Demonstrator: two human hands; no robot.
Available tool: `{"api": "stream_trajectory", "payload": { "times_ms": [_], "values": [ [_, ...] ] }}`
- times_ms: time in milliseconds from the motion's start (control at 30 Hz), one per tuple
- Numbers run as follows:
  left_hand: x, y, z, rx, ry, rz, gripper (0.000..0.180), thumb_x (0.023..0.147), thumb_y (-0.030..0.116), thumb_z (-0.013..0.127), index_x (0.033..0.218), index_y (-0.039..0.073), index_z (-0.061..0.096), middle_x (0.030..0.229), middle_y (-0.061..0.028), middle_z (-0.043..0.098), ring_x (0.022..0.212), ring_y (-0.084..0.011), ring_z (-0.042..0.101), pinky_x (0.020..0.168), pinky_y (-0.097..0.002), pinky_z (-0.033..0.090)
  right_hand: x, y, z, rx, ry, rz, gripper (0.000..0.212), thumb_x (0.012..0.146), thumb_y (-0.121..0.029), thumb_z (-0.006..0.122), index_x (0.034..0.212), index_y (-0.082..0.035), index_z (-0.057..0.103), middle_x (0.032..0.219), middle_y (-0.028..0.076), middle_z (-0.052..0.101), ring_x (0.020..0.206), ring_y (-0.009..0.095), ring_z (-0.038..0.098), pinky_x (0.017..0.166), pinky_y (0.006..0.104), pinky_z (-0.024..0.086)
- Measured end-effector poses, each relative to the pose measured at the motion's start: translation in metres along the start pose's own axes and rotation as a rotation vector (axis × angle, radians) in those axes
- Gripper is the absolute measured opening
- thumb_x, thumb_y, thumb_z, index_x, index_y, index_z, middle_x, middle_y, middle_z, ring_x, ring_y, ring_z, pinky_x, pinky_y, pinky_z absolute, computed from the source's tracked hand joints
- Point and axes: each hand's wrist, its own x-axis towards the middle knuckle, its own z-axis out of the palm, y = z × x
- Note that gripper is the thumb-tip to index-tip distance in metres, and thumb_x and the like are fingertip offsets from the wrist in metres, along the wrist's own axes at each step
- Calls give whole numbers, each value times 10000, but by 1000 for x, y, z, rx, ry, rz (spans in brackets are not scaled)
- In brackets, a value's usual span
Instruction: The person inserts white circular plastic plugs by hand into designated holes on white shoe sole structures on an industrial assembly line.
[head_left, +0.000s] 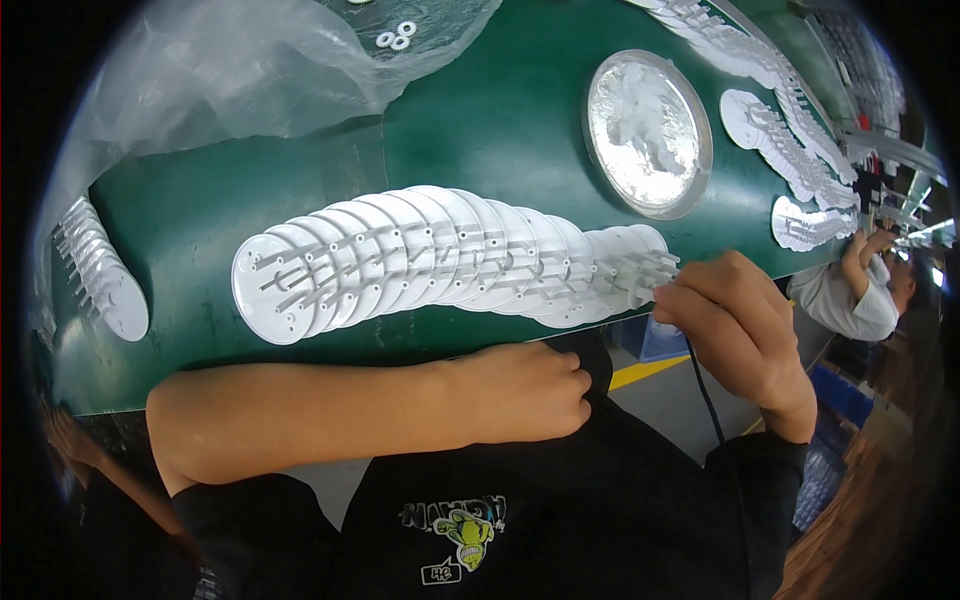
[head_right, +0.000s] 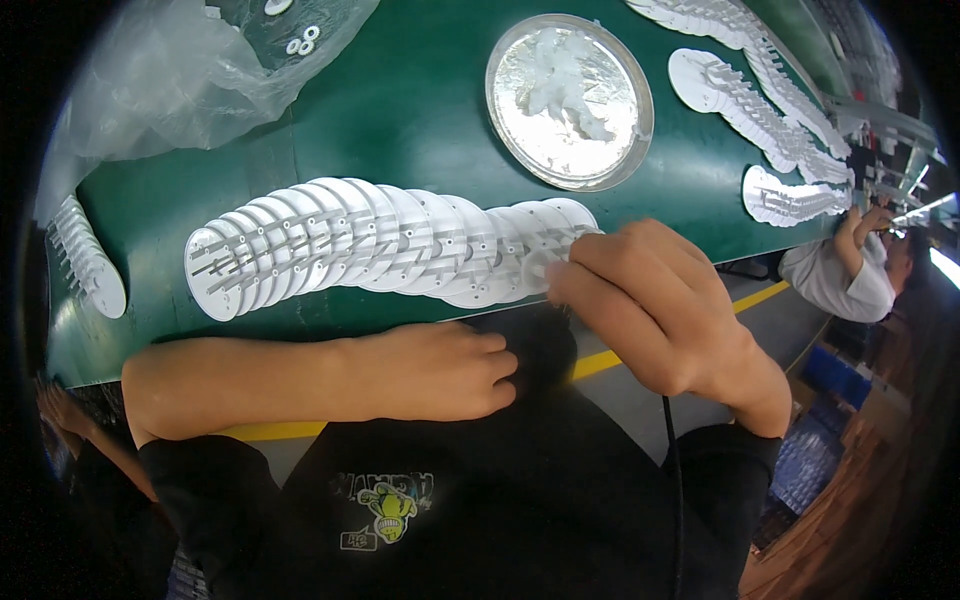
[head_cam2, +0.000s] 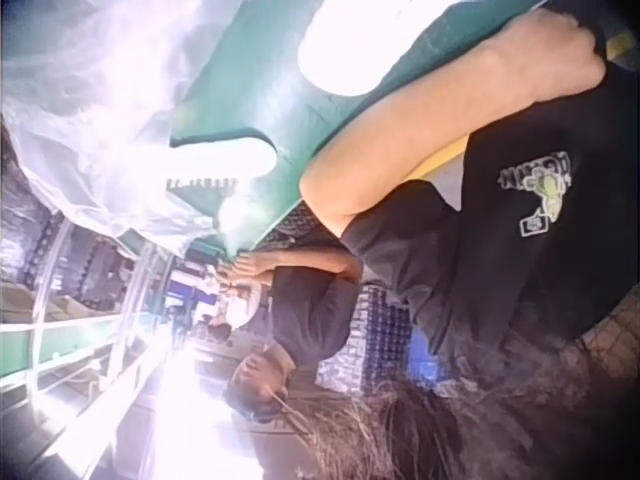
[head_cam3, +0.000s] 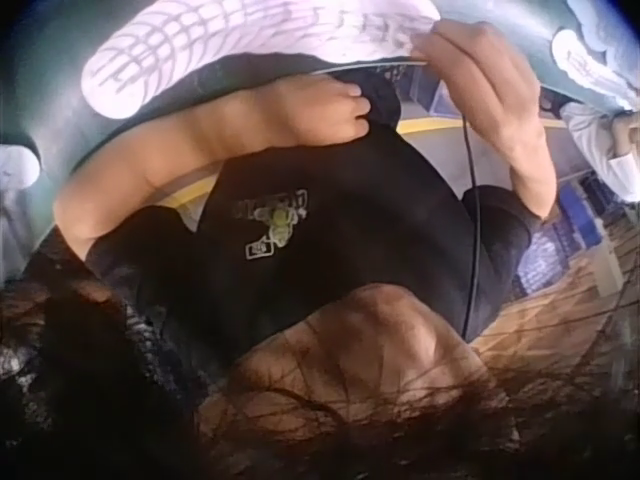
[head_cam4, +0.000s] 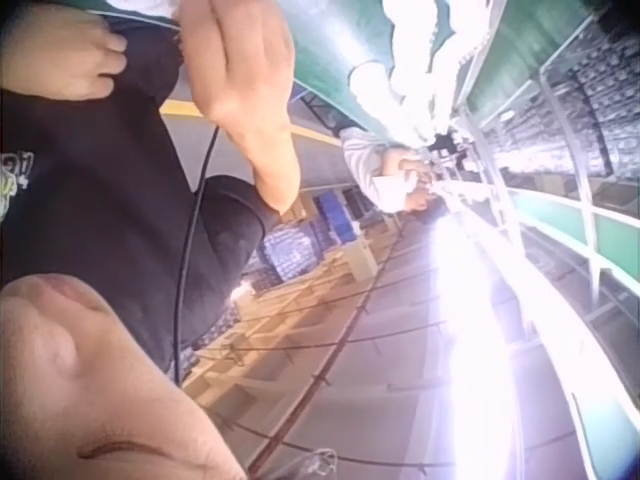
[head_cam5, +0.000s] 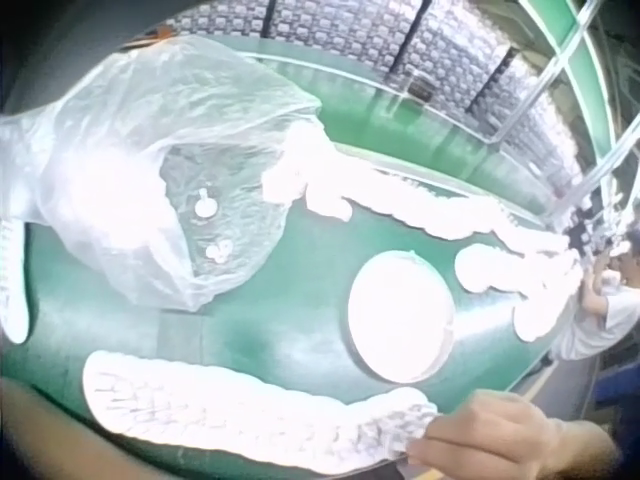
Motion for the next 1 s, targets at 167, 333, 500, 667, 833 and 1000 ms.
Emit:
{"api": "stream_trajectory", "payload": {
  "times_ms": [167, 333, 500, 667, 833, 1000],
  "values": [
    [0, 0, -1, 22, -2, 5, 73, 800, 99, 587, 824, 33, 604, 850, -84, 586, 869, -207, 600, 642, -309, 541, 2, -1, -1, -4, 2, -53, 327, 603, -8, 690, 908, 85, 618, 856, 149, 586, 629, 234, 556, 524, 322, 460],
    [1, -1, 4, -7, 98, 15, 83, 780, 101, 600, 791, 23, 625, 838, -95, 596, 833, -227, 614, 647, -333, 548, 7, -6, -5, -43, -53, -132, 327, 608, -49, 660, 898, 99, 627, 849, 152, 580, 631, 229, 556, 515, 323, 451],
    [4, -3, 4, -93, 184, 30, 106, 769, 107, 610, 811, 16, 647, 831, -101, 605, 824, -240, 624, 668, -357, 557, 6, -3, -2, -59, -44, -105, 346, 589, -51, 637, 902, 96, 628, 852, 154, 579, 635, 229, 561, 515, 319, 448],
    [7, -3, 0, -197, 245, 35, 125, 795, 99, 600, 878, 12, 635, 892, -132, 592, 856, -262, 614, 720, -363, 544, 8, -6, -1, -47, -8, -96, 359, 584, -60, 632, 910, 91, 627, 852, 151, 577, 631, 232, 557, 510, 317, 439],
    [10, 0, -1, -401, 391, -18, 142, 799, 79, 599, 923, 12, 613, 912, -146, 575, 875, -296, 600, 750, -382, 516, 18, -14, -6, -65, -75, -41, 368, 607, -62, 671, 950, 66, 629, 846, 139, 575, 616, 235, 548, 501, 331, 427],
    [12, 16, -17, -486, 754, 48, 139, 817, 63, 603, 946, 13, 589, 925, -123, 540, 865, -293, 581, 750, -373, 498, 6, -13, 7, 8, 63, 3, 385, 638, -53, 708, 1002, 44, 629, 865, 125, 586, 629, 242, 558, 511, 335, 428]
  ]
}}
